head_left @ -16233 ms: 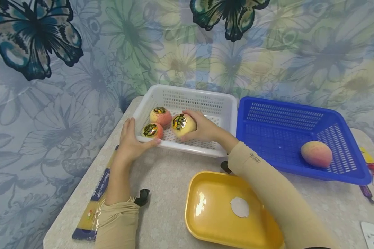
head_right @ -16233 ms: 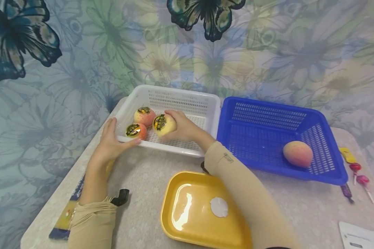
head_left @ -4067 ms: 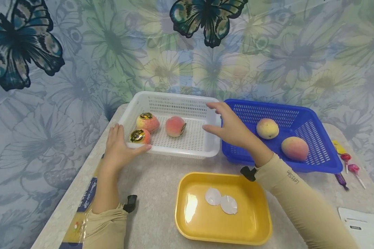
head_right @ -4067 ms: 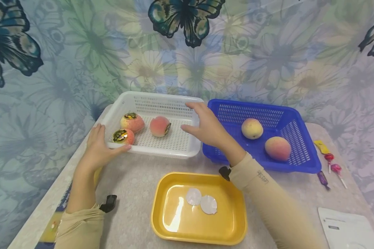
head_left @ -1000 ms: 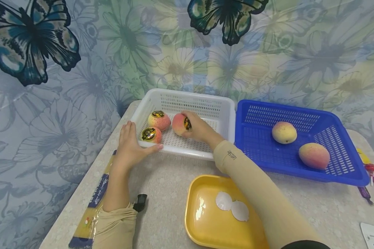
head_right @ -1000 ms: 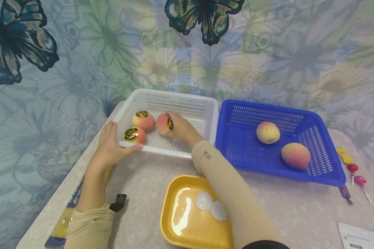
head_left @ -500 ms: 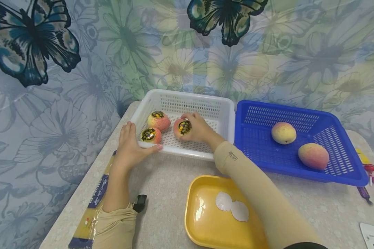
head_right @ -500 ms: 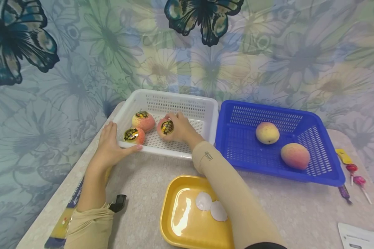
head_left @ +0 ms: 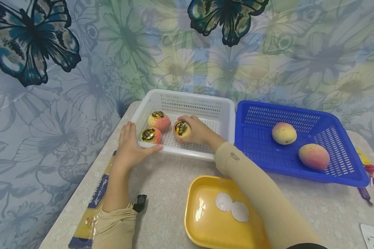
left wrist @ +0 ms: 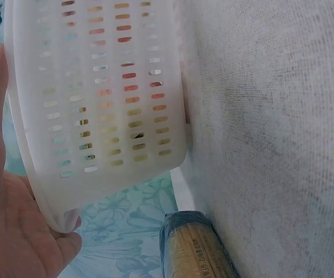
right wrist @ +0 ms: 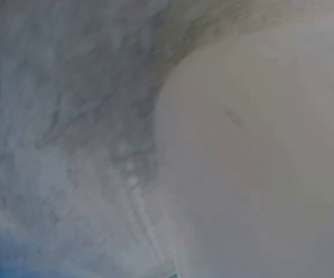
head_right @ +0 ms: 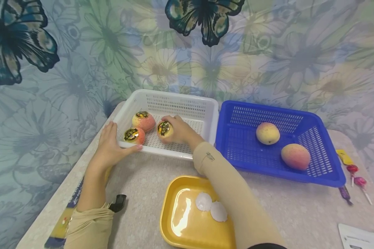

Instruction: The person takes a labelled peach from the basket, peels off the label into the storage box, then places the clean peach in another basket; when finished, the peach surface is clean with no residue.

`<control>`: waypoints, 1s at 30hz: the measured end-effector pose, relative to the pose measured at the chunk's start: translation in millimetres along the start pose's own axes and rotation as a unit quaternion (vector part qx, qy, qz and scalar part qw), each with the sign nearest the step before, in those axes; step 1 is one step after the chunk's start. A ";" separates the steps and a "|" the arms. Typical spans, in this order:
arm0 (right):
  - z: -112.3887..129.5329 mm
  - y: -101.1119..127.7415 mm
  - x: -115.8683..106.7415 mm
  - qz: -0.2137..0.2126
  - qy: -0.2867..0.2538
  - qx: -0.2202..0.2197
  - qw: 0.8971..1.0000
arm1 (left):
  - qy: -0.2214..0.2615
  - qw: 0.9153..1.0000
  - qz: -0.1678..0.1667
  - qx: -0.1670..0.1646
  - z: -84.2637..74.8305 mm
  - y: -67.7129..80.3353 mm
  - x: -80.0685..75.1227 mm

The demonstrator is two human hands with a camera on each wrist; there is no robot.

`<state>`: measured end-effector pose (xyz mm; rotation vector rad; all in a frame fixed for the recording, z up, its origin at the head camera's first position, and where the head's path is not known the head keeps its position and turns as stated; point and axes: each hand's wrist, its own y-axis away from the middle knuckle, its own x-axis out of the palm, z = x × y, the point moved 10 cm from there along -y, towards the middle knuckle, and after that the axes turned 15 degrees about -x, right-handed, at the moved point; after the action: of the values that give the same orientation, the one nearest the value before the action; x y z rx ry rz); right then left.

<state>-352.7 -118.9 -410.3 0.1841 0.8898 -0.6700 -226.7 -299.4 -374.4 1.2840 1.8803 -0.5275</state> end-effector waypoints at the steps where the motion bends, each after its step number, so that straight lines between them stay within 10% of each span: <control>1: 0.7 1.1 -2.3 -0.007 -0.001 0.002 1.000 | 0.000 1.000 0.001 0.000 -0.4 -0.1 0.3; 30: 60.3 60.7 -70.6 -0.089 -0.075 -0.039 0.992 | -0.022 1.000 0.001 0.001 -1.0 3.1 2.0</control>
<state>-307.3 -63.7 -325.5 -0.0159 0.7917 -0.8026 -224.5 -296.3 -375.1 1.2659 1.8421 -0.5510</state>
